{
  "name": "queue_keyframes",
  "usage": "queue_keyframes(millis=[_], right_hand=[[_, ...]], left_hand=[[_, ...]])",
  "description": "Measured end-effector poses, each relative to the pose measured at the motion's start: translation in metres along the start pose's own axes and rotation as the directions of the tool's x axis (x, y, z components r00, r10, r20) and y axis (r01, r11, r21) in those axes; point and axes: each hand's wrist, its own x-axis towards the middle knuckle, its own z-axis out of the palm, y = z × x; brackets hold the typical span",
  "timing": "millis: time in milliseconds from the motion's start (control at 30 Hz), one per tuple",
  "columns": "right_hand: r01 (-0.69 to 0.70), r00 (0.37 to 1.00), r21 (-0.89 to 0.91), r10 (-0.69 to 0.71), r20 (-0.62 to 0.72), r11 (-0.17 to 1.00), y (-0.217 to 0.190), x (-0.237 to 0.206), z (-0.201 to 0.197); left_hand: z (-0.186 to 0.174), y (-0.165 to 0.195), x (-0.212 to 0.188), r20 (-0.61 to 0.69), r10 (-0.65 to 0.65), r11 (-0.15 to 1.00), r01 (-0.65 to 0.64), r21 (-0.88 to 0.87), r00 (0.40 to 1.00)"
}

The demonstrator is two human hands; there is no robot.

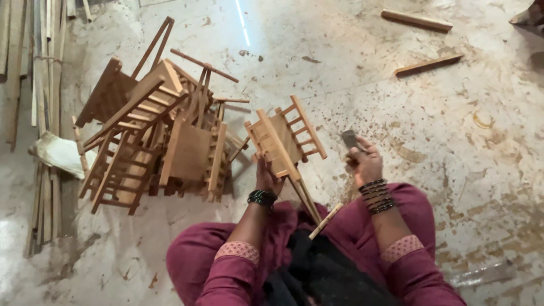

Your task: The person sits on the floor assembling small wooden chair frames. They insert wooden dowels and rungs into the chair joints, press the parts together by hand, and rub a small sanding block over the chair surfaces to smooth them, working on one chair at a time.

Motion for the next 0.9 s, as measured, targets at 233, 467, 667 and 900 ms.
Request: queue_keyframes(millis=[233,467,667,900], right_hand=[[-0.11,0.966,-0.085,0.127,0.224,0.99,0.029,0.0,0.015],[-0.108,0.948,-0.114,0.137,0.288,0.988,0.045,0.005,0.001],[-0.108,0.943,-0.14,0.146,0.3,0.984,0.045,0.005,0.004],[-0.075,0.939,-0.168,0.127,0.32,0.983,0.039,0.001,0.008]], left_hand=[[-0.008,0.004,0.005,-0.035,-0.064,0.983,0.069,0.172,0.997],[0.0,0.001,0.012,-0.055,-0.083,0.995,0.086,0.048,0.995],[0.001,0.003,0.01,-0.069,-0.07,0.997,0.07,0.009,0.995],[0.029,0.013,-0.002,-0.112,-0.066,0.988,0.081,0.131,0.992]])
